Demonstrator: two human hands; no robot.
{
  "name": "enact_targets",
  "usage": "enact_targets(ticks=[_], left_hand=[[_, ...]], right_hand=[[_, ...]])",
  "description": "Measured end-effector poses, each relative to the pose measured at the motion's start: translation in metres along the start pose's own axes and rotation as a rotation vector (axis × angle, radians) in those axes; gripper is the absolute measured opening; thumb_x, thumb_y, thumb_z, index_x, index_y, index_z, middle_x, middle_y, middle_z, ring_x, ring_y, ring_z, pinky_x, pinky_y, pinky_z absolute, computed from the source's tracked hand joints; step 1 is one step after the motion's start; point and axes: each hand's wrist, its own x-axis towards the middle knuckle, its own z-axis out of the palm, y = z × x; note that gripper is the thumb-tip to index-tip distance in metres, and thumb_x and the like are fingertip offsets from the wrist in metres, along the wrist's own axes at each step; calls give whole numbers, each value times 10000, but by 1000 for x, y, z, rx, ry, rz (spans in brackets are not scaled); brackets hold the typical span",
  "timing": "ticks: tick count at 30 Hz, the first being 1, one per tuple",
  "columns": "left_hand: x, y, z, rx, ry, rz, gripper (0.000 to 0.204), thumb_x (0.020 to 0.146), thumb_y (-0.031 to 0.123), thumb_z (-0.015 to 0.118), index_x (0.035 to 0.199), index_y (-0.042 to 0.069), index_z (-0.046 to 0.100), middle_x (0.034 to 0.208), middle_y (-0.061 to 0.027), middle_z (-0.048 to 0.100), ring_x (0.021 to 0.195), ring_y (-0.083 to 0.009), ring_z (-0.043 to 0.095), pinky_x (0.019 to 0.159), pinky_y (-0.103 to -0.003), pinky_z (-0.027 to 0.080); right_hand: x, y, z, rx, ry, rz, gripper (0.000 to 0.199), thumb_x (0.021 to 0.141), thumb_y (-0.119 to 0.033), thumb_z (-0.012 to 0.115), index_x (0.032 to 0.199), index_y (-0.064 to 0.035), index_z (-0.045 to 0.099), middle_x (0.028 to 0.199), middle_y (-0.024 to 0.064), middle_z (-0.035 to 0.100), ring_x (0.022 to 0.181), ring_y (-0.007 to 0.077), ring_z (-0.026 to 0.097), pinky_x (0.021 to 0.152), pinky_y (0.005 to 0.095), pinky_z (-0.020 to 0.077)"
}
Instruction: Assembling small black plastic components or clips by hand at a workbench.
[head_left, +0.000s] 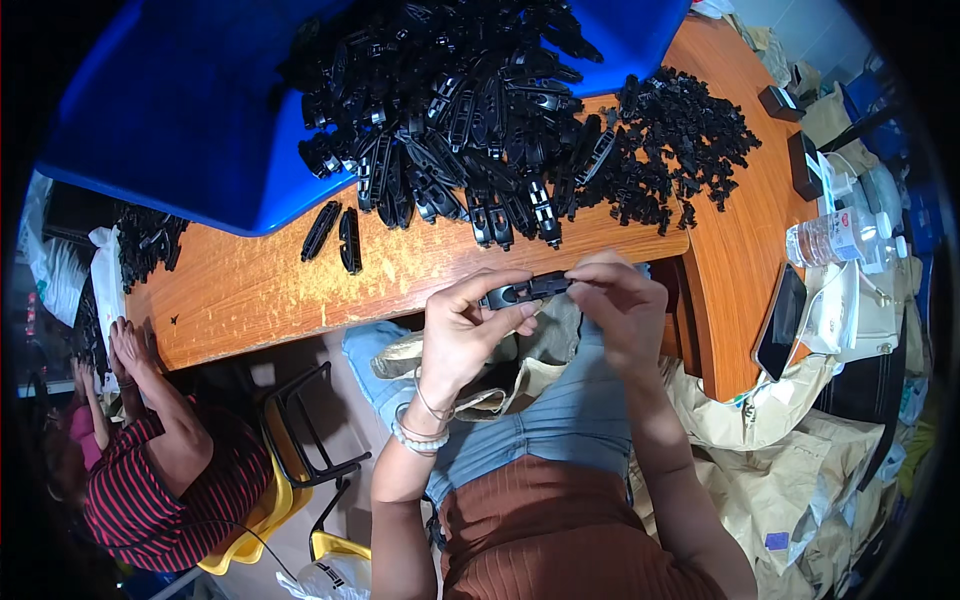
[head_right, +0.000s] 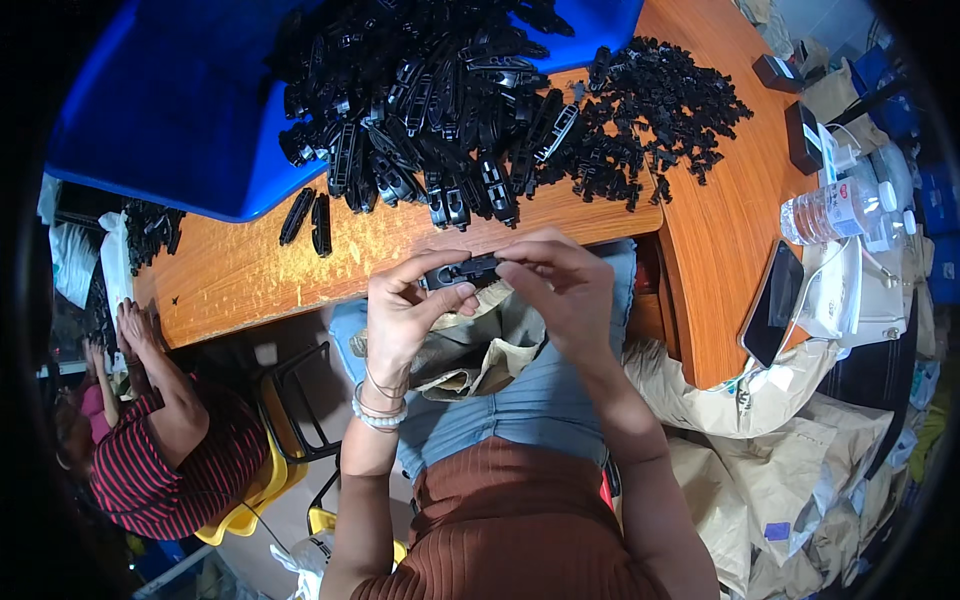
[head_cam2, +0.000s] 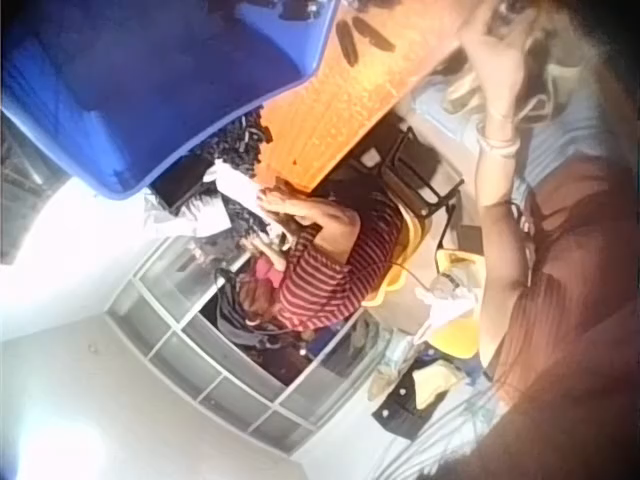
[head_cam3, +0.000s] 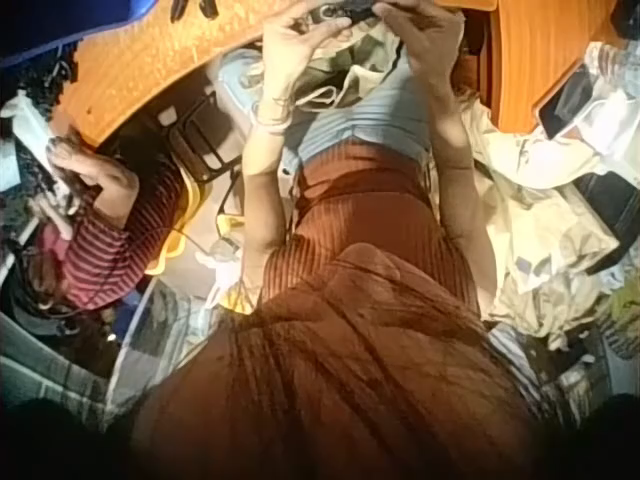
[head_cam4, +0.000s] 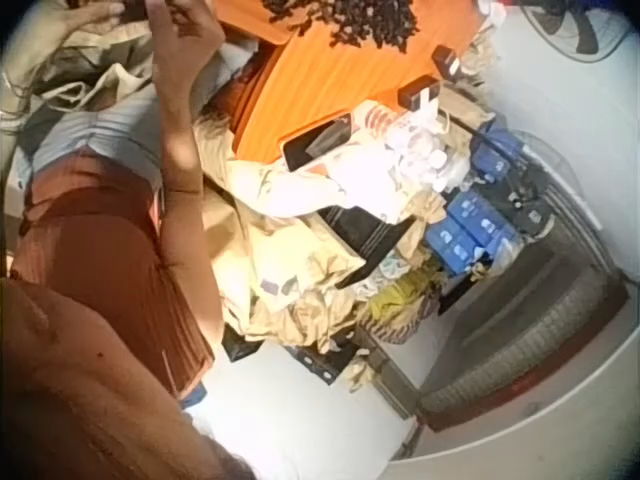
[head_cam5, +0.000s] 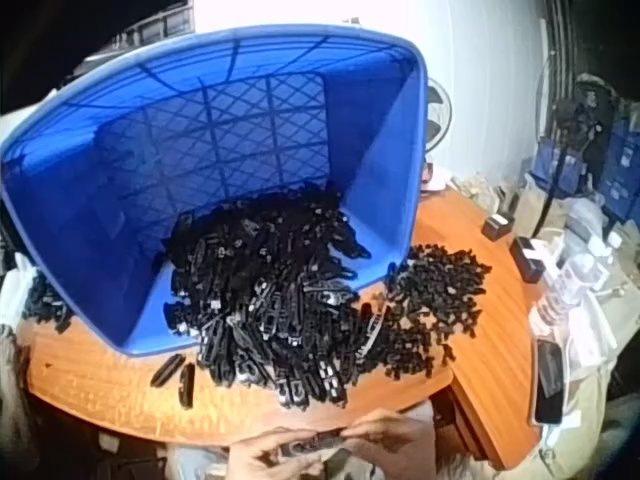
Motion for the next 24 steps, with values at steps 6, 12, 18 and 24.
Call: enact_targets(ticks=[6, 12, 18, 24], left_hand=[[-7, -2, 1, 46, 22, 18, 260, 836, -30, 617, 1096, -34, 618, 814, -105, 683, 762, -117, 661, 630, -175, 489], [-4, 0, 17, -388, 14, 33, 566, 794, -133, 600, 1306, -21, 388, 968, -102, 641, 870, -156, 639, 763, -233, 513], [-8, -2, 9, -170, -26, 23, 294, 810, -127, 584, 1063, -37, 464, 940, -165, 649, 833, -202, 670, 717, -225, 542], [-9, 1, 10, -249, -44, -7, 251, 823, -105, 586, 1023, -36, 451, 922, -171, 648, 841, -219, 671, 726, -241, 559]], right_hand=[[-10, -4, 11, -16, 79, 87, 99, 833, 35, 592, 918, 53, 639, 773, 78, 626, 677, 101, 592, 630, 207, 473], [-11, -6, 10, 3, 55, 125, 100, 838, 46, 579, 921, 49, 633, 815, 71, 628, 705, 117, 599, 688, 215, 478], [-13, -2, 0, -199, -45, -29, 122, 808, 90, 555, 908, 62, 619, 943, 110, 604, 883, 160, 581, 804, 258, 446], [-15, -2, -5, -355, -27, -147, 138, 785, 90, 570, 907, 48, 620, 981, 115, 598, 905, 184, 579, 827, 280, 436]])
